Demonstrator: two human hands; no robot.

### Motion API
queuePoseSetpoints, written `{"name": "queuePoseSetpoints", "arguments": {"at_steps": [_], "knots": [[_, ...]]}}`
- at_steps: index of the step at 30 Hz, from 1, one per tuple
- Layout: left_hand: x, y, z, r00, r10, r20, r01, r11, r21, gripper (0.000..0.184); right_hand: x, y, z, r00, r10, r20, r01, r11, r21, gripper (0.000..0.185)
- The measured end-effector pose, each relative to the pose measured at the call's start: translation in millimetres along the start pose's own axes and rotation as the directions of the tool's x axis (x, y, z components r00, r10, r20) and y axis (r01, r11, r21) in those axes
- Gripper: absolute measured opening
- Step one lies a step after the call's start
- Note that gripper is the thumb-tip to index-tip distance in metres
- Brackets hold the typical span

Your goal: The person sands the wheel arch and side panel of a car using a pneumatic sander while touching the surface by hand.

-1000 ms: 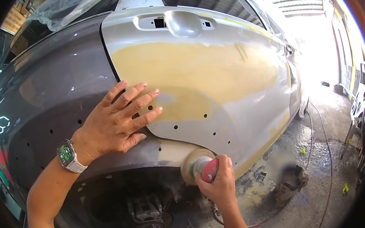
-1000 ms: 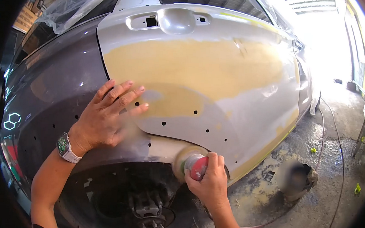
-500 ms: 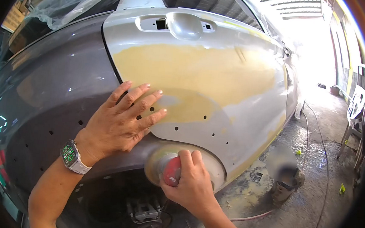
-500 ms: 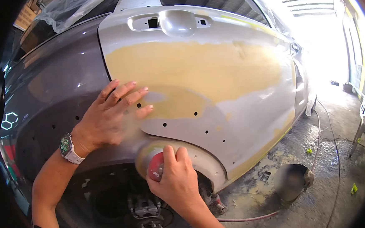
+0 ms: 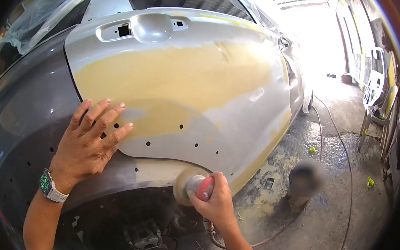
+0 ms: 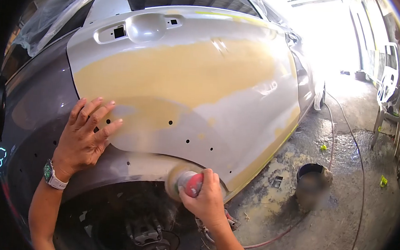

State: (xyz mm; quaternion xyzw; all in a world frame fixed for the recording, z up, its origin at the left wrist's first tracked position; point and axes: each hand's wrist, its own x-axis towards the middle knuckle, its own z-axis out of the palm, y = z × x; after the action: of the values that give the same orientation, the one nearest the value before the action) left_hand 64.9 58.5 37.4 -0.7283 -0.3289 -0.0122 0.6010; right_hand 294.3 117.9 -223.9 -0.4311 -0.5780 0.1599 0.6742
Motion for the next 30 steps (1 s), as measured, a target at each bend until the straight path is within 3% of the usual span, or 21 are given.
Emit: {"name": "queuePoseSetpoints", "arguments": {"at_steps": [15,18,26,30], "knots": [[4,6,-3,0.999,-0.022,0.032,0.023,1.000,-0.010,0.053,-27,73,-17,0.933,0.359,0.009,-0.357,0.926,0.118,0.058],[2,5,-2,0.999,-0.023,0.041,0.023,1.000,-0.014,0.056,-27,76,-19,0.929,0.369,0.018,-0.368,0.922,0.121,0.058],[2,9,-4,0.998,-0.030,0.057,0.029,0.999,0.017,0.055,-6,9,5,0.994,-0.074,-0.078,0.081,0.993,0.081,0.052],[-1,7,-1,0.998,-0.014,0.060,0.011,0.998,0.056,0.054,-5,-33,16,0.996,-0.093,-0.014,0.094,0.987,0.133,0.053]]}}
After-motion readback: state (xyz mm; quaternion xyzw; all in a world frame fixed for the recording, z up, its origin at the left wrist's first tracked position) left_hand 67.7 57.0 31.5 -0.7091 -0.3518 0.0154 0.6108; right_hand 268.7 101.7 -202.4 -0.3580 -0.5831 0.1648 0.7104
